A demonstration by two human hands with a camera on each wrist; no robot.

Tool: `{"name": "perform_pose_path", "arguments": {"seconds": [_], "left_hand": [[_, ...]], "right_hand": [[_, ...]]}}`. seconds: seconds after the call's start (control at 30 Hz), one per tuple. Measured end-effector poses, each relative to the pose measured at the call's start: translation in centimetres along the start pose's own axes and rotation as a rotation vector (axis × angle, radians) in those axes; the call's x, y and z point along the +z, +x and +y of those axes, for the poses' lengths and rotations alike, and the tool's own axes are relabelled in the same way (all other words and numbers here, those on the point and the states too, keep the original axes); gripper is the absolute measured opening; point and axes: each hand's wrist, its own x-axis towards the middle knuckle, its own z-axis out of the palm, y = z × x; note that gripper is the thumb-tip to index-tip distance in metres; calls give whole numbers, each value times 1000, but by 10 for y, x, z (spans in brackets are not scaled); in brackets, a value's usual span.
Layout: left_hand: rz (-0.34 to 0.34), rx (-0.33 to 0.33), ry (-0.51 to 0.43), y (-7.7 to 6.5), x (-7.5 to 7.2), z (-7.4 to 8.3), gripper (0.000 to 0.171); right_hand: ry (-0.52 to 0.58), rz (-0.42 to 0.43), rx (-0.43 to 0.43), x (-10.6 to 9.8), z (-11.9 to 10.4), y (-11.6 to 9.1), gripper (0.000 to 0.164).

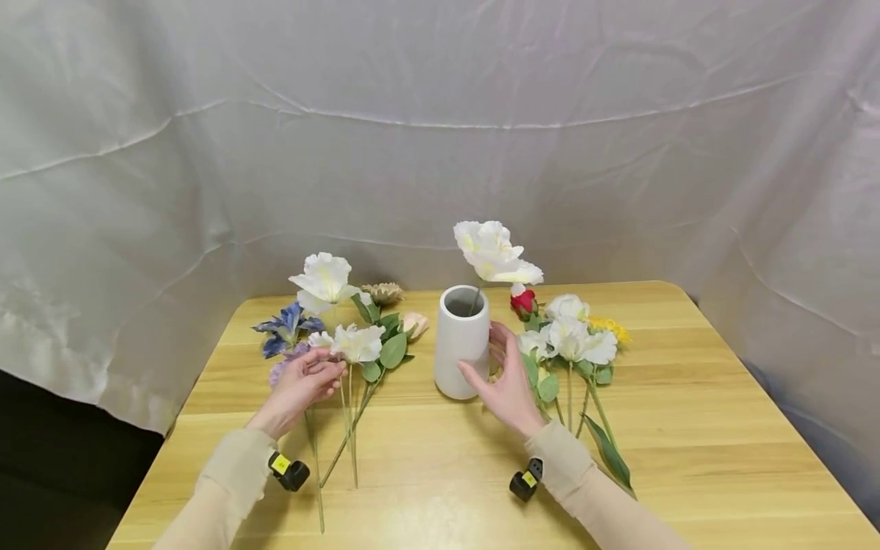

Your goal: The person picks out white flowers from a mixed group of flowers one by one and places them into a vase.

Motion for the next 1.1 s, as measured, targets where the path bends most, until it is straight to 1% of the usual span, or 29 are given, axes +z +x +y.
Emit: {"name": "perform_pose_path", "arguments": {"seconds": [0.07, 0.13, 0.2, 0.3, 0.37, 0.5, 0.63, 0.73, 0.9, 1.1], "left_hand": [[20, 33, 32, 0, 3, 2, 40], [39, 77, 66, -1, 6, 4, 39], [53, 118, 90, -1, 8, 6, 38], [81, 152, 116, 0, 10, 8, 36], [91, 161, 121, 0, 11, 10, 36], [96, 158, 126, 0, 13, 12, 37], [98, 158, 127, 0, 13, 15, 36], [105, 176, 131, -1, 13, 17, 35], [114, 234, 121, -3, 13, 25, 39], [127, 311, 125, -3, 19, 44, 41]], "right_hand": [[-7, 0, 3, 0, -2, -1, 80], [-18, 9, -6, 1, 0, -2, 79], [-21, 9, -13, 0, -10, -4, 75], [-13, 9, -22, -1, -24, -5, 71], [-12, 13, -23, -1, -30, -6, 70], [-5, 45, -30, 1, -34, -11, 67], [-5, 83, -59, 4, -36, -16, 63], [-5, 89, -81, 6, -36, -18, 61], [4, 83, -88, 6, -33, -18, 61], [23, 81, -65, 7, -29, -16, 62]]}}
